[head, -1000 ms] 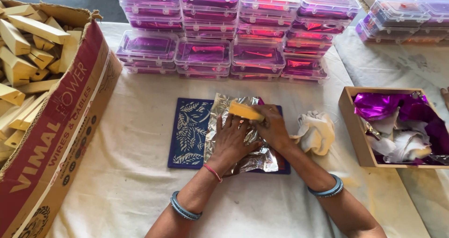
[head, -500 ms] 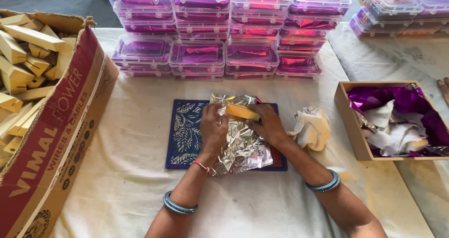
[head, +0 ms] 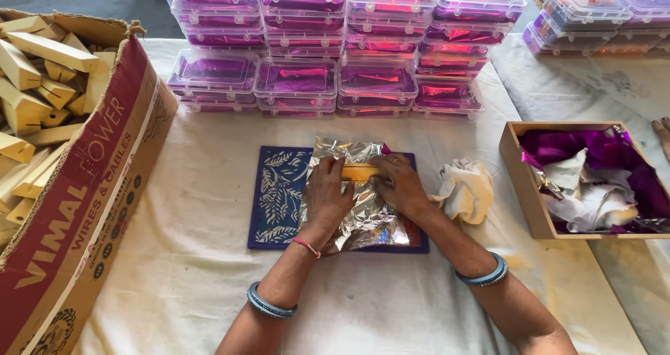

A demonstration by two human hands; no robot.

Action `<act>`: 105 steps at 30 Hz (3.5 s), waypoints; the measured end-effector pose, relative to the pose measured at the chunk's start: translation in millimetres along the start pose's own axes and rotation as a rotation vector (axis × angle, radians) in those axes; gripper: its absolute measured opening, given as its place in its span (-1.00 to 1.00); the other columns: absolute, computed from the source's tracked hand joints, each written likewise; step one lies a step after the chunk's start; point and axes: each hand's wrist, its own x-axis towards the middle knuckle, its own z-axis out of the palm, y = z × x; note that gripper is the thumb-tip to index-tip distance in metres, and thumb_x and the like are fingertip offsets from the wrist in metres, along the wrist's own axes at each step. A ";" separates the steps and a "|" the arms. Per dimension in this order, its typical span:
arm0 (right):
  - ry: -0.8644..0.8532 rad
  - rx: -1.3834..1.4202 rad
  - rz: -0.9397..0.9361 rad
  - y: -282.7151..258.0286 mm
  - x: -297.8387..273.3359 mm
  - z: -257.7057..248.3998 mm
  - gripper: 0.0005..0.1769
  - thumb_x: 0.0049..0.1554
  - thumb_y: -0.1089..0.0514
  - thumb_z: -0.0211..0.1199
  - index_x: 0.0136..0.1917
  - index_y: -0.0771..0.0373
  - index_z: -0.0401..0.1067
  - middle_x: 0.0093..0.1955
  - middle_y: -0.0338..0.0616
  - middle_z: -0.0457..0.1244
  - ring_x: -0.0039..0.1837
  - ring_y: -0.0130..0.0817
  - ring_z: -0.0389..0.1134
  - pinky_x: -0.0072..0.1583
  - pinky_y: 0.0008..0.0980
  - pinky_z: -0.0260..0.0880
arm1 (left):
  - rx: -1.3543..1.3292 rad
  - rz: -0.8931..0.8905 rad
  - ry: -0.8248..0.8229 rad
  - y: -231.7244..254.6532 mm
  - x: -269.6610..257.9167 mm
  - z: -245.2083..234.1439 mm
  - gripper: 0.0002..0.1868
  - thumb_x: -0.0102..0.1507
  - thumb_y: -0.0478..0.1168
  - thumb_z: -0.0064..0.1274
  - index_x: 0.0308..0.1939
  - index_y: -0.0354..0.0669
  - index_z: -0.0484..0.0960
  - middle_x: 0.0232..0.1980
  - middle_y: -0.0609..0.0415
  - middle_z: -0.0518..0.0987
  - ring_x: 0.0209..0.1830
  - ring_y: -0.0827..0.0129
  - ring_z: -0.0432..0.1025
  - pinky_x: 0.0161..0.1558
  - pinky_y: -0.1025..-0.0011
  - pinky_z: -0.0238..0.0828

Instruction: The person wipes a small wooden block with a white cloth, then wraps it in a sheet of shiny purple foil. The wrapped item is placed into a clear plastic container. The person repeats the process with a second wooden block.

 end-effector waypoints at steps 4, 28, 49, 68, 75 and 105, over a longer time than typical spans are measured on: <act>0.018 -0.057 0.007 8.6 -2.7 0.9 -0.52 0.02 0.16 0.44 0.22 0.26 0.50 0.21 -0.01 0.37 0.34 -0.05 0.29 0.33 -0.19 0.33 | 0.047 0.016 0.036 -5.5 -0.3 5.7 -0.57 0.17 -0.29 0.20 0.12 -0.22 0.55 0.21 -0.10 0.44 0.19 0.01 0.37 0.21 0.11 0.33; -0.047 -0.337 0.118 12.3 -3.6 -10.6 -0.46 0.17 -0.08 0.29 0.30 0.26 0.44 0.29 -0.06 0.32 0.41 -0.08 0.19 0.34 -0.03 0.22 | 0.015 -0.007 0.062 -5.2 2.1 -1.0 -0.63 0.19 -0.33 0.16 0.09 -0.25 0.57 0.17 -0.08 0.48 0.18 0.04 0.40 0.18 0.16 0.38; -0.115 -0.330 0.134 10.1 -2.6 -11.8 -0.44 0.13 -0.10 0.30 0.30 0.25 0.44 0.34 -0.02 0.26 0.41 -0.07 0.18 0.31 0.03 0.14 | 0.103 0.088 -0.052 -13.8 6.6 -1.2 -0.54 0.20 -0.29 0.19 0.16 -0.31 0.52 0.20 -0.12 0.45 0.18 0.02 0.35 0.22 0.16 0.33; -0.109 -0.328 0.095 6.3 -2.6 -15.0 -0.46 0.17 -0.10 0.27 0.30 0.26 0.43 0.34 -0.02 0.27 0.38 -0.07 0.21 0.29 0.01 0.16 | 0.147 0.122 -0.065 -16.2 6.3 1.0 -0.57 0.22 -0.27 0.16 0.15 -0.31 0.50 0.21 -0.12 0.46 0.18 0.04 0.34 0.23 0.18 0.32; -0.114 -0.330 0.087 4.9 -2.8 -15.0 -0.47 0.17 -0.09 0.27 0.29 0.27 0.42 0.33 -0.01 0.26 0.37 -0.06 0.20 0.28 0.01 0.16 | 0.187 0.135 -0.087 -14.0 5.9 0.6 -0.58 0.25 -0.24 0.13 0.15 -0.31 0.49 0.21 -0.13 0.45 0.20 0.04 0.32 0.25 0.18 0.30; -0.086 -0.274 0.075 -0.1 -3.0 -13.7 -0.48 0.16 -0.01 0.30 0.35 0.18 0.42 0.34 -0.08 0.29 0.45 -0.10 0.16 0.30 0.02 0.18 | 0.081 0.103 -0.056 -11.8 5.4 -4.3 -0.58 0.18 -0.27 0.23 0.12 -0.21 0.59 0.16 -0.06 0.52 0.19 0.05 0.37 0.23 0.19 0.33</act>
